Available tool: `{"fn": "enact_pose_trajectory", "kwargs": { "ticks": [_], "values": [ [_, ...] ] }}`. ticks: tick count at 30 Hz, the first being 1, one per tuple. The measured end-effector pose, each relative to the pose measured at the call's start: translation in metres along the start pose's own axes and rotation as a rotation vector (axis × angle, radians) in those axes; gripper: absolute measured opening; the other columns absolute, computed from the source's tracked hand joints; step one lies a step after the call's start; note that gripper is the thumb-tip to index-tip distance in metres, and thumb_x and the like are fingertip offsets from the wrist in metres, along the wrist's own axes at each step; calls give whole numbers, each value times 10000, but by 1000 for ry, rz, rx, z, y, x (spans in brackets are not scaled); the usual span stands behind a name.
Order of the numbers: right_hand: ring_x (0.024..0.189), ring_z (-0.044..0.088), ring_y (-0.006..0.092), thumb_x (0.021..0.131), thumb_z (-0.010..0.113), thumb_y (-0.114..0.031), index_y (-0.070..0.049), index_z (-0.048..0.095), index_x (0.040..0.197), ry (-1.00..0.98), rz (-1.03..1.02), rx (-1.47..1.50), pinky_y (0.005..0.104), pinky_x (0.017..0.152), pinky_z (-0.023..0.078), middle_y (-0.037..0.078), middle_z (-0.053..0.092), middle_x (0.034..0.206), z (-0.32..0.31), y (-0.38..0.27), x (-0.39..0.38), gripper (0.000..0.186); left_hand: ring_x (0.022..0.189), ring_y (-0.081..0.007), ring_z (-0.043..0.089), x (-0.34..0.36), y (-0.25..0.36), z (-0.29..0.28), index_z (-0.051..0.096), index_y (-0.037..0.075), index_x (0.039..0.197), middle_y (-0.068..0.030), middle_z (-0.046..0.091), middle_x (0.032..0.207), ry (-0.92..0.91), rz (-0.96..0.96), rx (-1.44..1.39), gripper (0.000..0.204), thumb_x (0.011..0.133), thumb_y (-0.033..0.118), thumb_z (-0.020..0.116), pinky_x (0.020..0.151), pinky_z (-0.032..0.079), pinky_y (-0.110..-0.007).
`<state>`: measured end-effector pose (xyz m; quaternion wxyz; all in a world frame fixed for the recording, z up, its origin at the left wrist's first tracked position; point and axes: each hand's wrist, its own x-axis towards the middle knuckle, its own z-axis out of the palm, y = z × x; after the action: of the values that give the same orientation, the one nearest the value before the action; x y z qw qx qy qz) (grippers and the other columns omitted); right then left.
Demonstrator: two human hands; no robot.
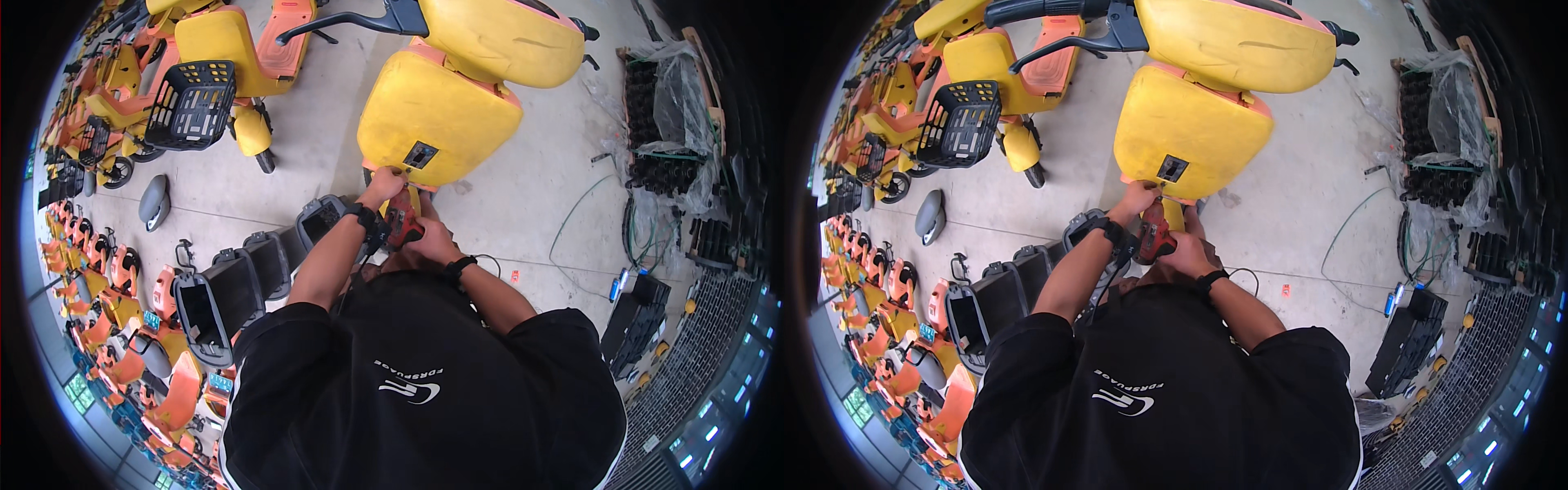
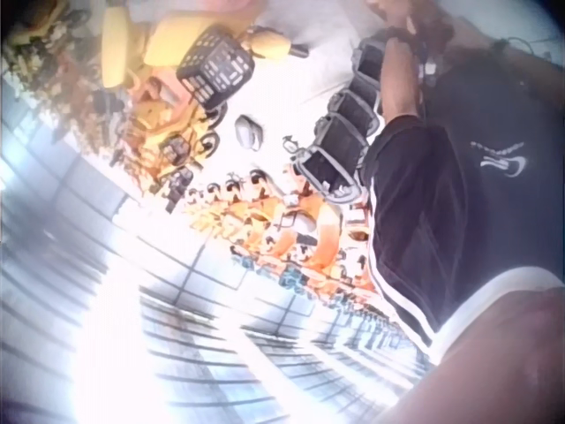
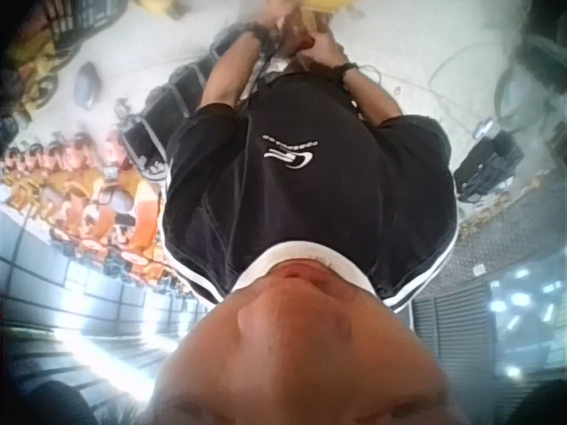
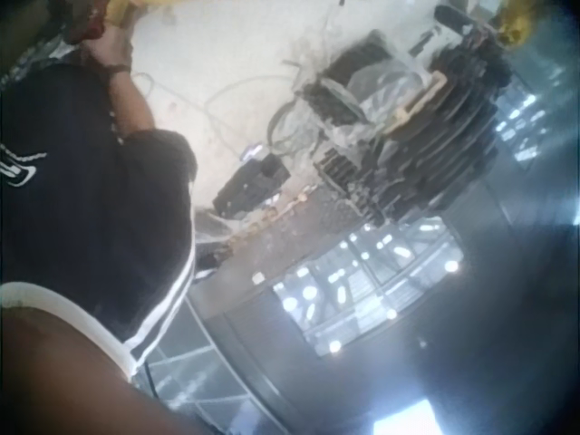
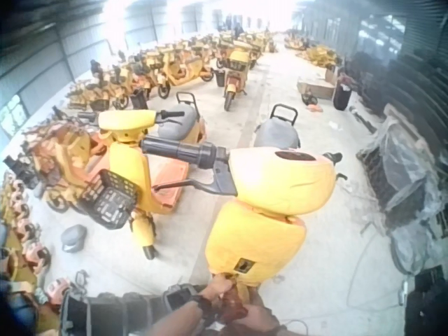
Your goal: The person uses a power drill to remove and install components on the front of a yellow scooter, including a plastic panel and a basket, while surrounded by many other scooters.
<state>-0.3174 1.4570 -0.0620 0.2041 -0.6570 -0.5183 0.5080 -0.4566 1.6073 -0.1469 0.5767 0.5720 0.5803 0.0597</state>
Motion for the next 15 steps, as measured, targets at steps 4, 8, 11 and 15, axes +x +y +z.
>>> {"fn": "enact_pose_trajectory", "kwargs": {
  "ticks": [4, 8, 11, 15],
  "values": [
    [821, 642, 354, 589, 790, -218, -25, 636, 907, 35, -72, 45, 402, 752, 511, 182, 658, 848, -3, 10, 0, 403, 817, -247, 682, -5, 21, 2, 684, -61, 977, -164, 703, 892, -17, -79, -96, 346, 811, 243, 669, 744, 529, -346],
    [857, 635, 356, 591, 776, -210, -20, 625, 939, -37, -29, -60, 411, 775, 505, 185, 651, 879, -18, 9, 0, 424, 734, -180, 676, -6, 18, 0, 687, -72, 962, -119, 699, 858, -49, -167, -350, 324, 787, 195, 744, 653, 561, -298],
    [931, 631, 348, 600, 763, -220, -58, 606, 1077, -112, -30, -95, 400, 811, 502, 181, 654, 960, -27, 22, 3, 528, 662, -190, 674, -2, 21, 4, 681, -90, 945, -143, 694, 843, -51, -177, -444, 298, 795, 160, 743, 614, 576, -299],
    [929, 624, 350, 583, 761, -218, -55, 607, 1065, -135, -22, -89, 397, 809, 501, 178, 648, 972, -37, 30, 2, 532, 632, -197, 676, -5, 22, 8, 675, -97, 938, -150, 691, 814, -27, -193, -586, 277, 797, 132, 741, 610, 582, -305]
  ]
}}
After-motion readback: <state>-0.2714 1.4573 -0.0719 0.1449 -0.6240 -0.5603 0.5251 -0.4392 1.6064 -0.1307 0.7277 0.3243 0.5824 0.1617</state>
